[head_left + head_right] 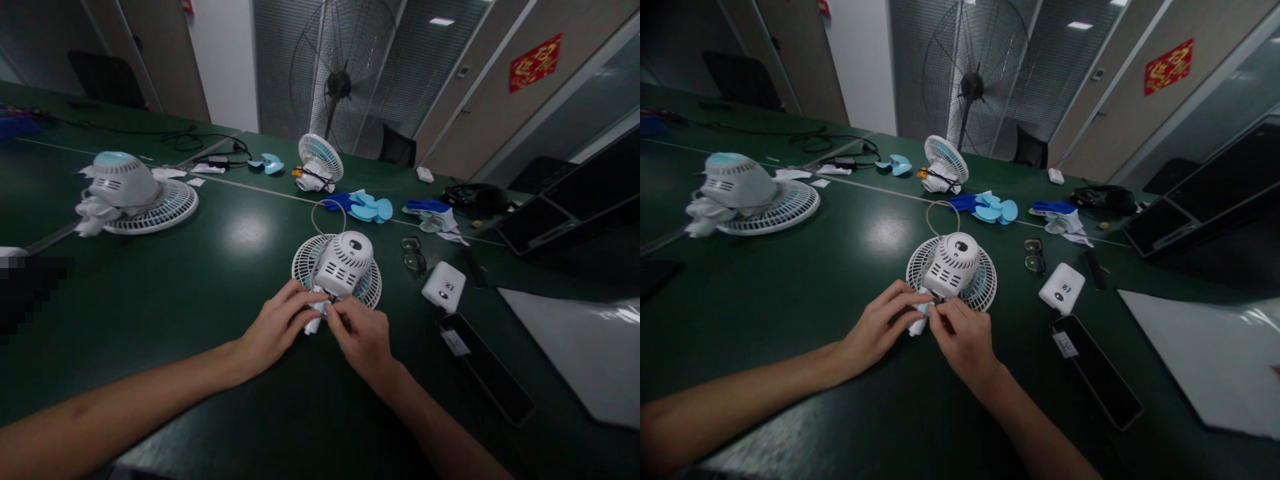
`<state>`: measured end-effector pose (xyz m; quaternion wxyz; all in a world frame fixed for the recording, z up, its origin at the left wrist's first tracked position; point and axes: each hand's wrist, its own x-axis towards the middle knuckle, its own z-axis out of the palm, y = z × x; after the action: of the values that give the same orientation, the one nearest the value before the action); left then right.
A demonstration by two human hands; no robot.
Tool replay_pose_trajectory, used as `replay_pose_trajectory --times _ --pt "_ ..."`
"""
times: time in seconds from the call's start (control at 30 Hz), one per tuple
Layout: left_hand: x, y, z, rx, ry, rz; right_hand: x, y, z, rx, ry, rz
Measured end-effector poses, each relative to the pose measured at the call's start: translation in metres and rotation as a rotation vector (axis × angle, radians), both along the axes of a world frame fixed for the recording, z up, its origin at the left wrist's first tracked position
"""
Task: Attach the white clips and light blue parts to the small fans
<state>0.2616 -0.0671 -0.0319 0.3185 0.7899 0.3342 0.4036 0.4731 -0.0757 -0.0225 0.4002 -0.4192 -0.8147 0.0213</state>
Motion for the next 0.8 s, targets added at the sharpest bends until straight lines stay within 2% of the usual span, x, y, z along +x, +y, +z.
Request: replay_pose_trajectory --times 0.23,0.33,0.63,0.8 --pt "-0.001 0.0 0.001 0.002 0.004 0.008 0.023 0.007 -0.003 0.144 -0.142 0.129" --pt "-0.002 0.0 0.001 0.004 0.004 0.013 0.025 0.009 -0.005 0.188 -0.164 0.128" --pt "-0.001 -0.001 -0.001 0.022 0.022 0.005 0.0 0.004 -0.007 0.037 0.028 -0.016" --pt "-0.002 0.0 -0.001 0.015 0.019 0.019 0.014 0.006 -0.004 0.034 -0.053 0.091"
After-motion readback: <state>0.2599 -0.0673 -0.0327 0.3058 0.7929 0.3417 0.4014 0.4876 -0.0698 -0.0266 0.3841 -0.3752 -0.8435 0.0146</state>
